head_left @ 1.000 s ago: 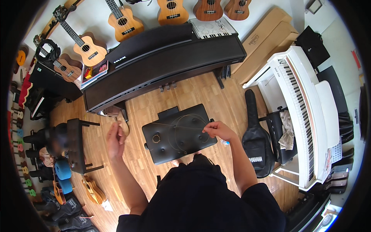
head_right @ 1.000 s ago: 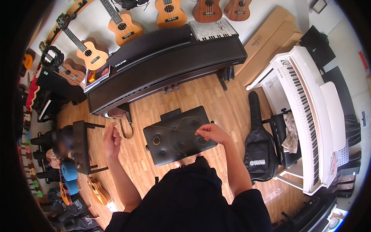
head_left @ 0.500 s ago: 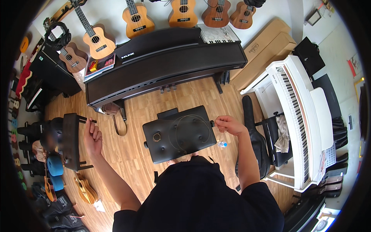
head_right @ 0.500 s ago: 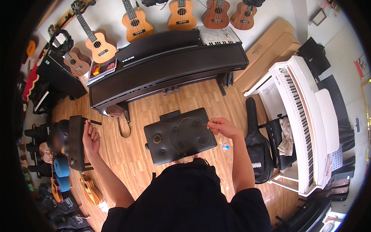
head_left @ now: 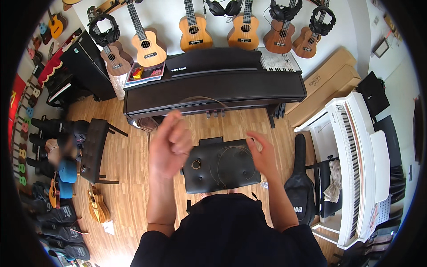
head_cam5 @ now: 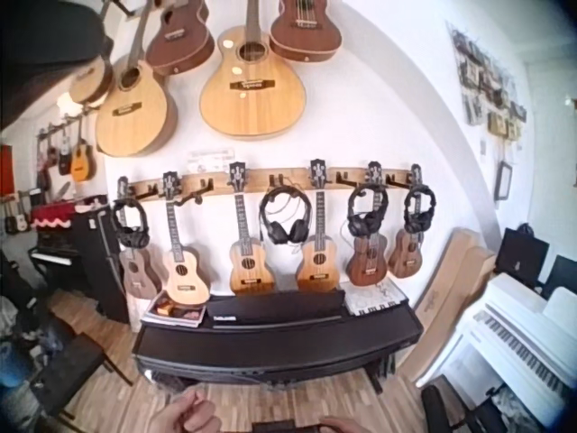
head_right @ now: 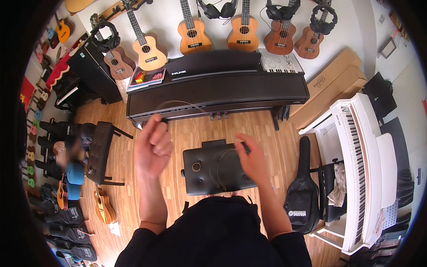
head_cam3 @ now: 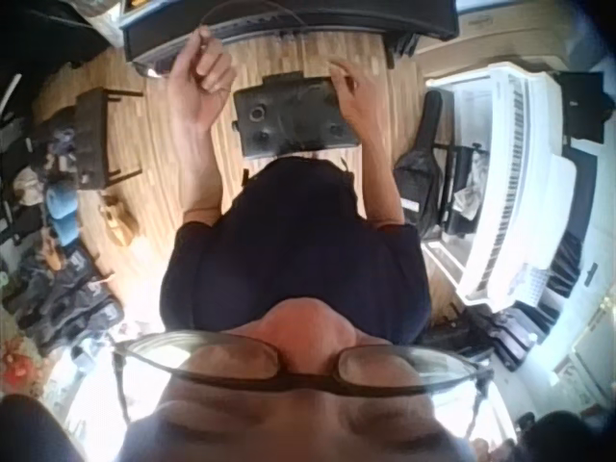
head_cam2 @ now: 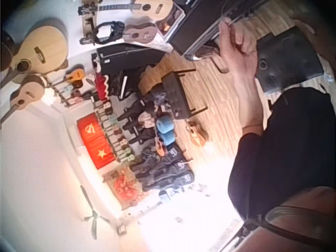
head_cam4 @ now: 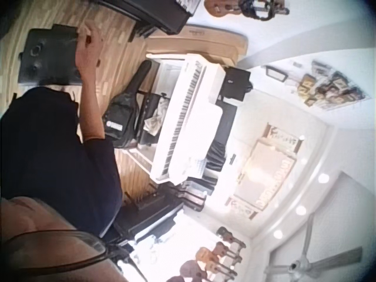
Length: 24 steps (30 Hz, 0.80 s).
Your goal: The person stands in a music room and coils a thin black cable by hand on a black piano bench. They repeatedly wrap the cable into loops and adjust the coil, occasionally placing it on the bench and picking it up again.
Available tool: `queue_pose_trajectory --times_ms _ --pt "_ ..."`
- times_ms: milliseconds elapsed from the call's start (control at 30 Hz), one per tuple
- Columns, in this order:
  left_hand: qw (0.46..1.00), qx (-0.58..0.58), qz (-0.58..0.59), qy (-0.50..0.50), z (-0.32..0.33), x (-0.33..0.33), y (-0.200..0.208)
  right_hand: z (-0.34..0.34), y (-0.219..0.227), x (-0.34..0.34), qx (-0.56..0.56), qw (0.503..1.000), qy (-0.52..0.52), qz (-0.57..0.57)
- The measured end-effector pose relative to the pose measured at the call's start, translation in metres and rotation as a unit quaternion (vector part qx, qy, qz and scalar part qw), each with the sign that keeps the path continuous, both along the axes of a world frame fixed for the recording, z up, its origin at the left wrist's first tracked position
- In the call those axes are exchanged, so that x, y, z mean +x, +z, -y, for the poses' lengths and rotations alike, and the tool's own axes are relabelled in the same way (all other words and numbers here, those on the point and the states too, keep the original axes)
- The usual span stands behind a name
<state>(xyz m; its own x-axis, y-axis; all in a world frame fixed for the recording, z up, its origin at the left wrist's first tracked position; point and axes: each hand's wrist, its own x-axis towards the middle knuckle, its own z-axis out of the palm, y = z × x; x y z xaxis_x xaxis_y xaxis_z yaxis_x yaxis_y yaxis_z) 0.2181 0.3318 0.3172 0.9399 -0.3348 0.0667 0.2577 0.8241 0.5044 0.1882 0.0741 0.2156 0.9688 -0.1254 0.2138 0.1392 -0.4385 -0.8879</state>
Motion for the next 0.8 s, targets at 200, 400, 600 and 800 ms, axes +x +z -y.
queue_pose_trajectory --times_ms 200,400,600,800 --pt "0.980 0.149 0.052 0.120 0.073 -0.018 0.005 -0.041 0.054 -0.025 0.273 0.944 0.186 -0.001" --pt "0.989 0.119 0.012 0.091 0.061 -0.027 0.005 0.006 0.025 -0.016 0.282 0.930 -0.208 0.106" --pt "0.996 0.079 -0.023 0.047 0.070 -0.034 -0.009 -0.015 0.044 -0.059 0.092 0.985 0.039 0.144" --pt "0.980 0.157 -0.029 0.120 0.084 -0.037 -0.014 -0.057 0.051 -0.056 0.260 0.947 0.151 -0.117"
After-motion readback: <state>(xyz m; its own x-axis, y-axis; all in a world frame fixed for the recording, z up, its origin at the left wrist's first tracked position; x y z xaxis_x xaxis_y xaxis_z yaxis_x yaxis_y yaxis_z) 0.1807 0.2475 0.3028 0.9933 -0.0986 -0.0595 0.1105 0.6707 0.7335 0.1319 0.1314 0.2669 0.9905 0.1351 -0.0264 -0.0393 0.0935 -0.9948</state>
